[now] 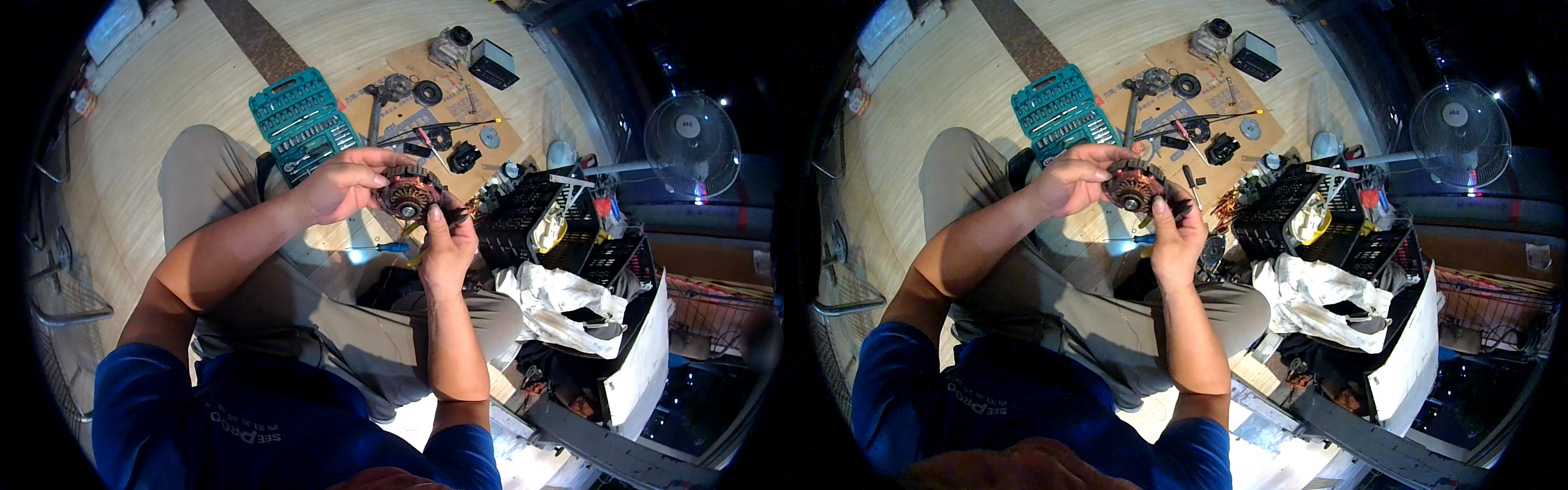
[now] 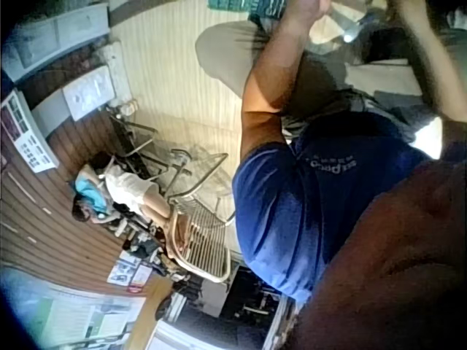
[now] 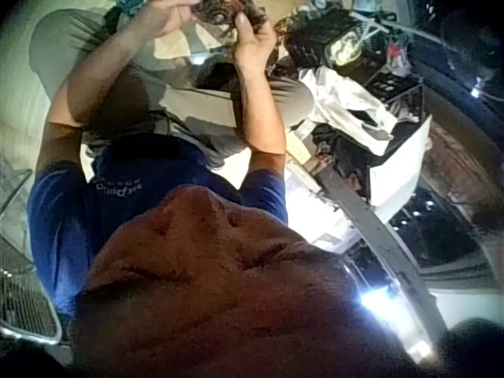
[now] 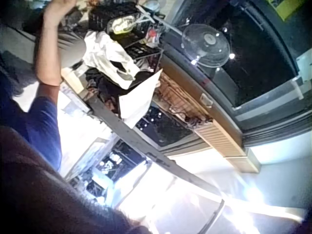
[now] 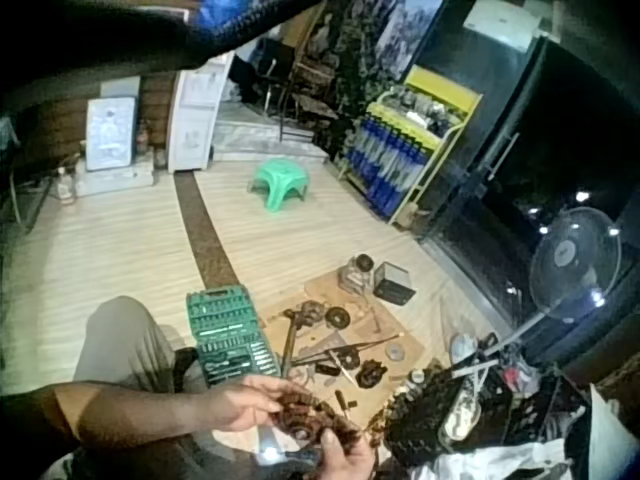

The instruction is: The person works on a fan motor stator, threading wires and using pliers to cut or secure components while sitting on the floor.

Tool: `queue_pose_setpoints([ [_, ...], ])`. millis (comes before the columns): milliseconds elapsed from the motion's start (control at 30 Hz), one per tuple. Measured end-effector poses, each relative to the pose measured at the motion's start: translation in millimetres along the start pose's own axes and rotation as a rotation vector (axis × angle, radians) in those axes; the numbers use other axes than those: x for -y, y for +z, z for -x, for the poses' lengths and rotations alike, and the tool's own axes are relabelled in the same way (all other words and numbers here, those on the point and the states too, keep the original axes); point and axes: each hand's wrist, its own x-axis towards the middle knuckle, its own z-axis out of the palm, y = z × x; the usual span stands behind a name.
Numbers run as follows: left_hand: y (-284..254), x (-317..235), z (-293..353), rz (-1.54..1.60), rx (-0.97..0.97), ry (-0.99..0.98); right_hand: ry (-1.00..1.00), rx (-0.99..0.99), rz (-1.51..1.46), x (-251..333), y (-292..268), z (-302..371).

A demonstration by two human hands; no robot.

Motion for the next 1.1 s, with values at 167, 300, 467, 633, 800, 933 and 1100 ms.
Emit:
queue_pose_setpoints([
  [167, -3.8, 2.6, -1.5, 0.015, 0.003, -0.001, -0.028, -0.007, 0.013, 2.4, -0.1, 2.1],
  [300, 0.0, 1.7, -0.2, 0.024, -0.011, -0.001, -0.025, -0.004, 0.011, 2.9, 0.5, 2.3],
  [467, 3.6, 5.3, -4.1, 0.051, -0.042, -0.035, 0.133, -0.025, -0.138, 5.9, -2.2, -4.3],
  [633, -0.3, 10.9, -4.4, 0.029, -0.061, -0.073, 0.281, -0.032, -0.240, 1.8, -9.0, -10.0],
  [800, -2.1, 11.8, -5.1, 0.007, -0.061, -0.094, 0.310, -0.042, -0.272, 7.7, -5.3, -9.9],
  [933, 1.7, 11.0, -5.1, -0.001, -0.061, -0.093, 0.350, -0.055, -0.256, 5.6, -7.2, -11.5],
  [1100, 1.6, 11.9, -4.4, -0.022, -0.068, -0.088, 0.364, -0.067, -0.254, 5.9, -5.8, -10.6],
])
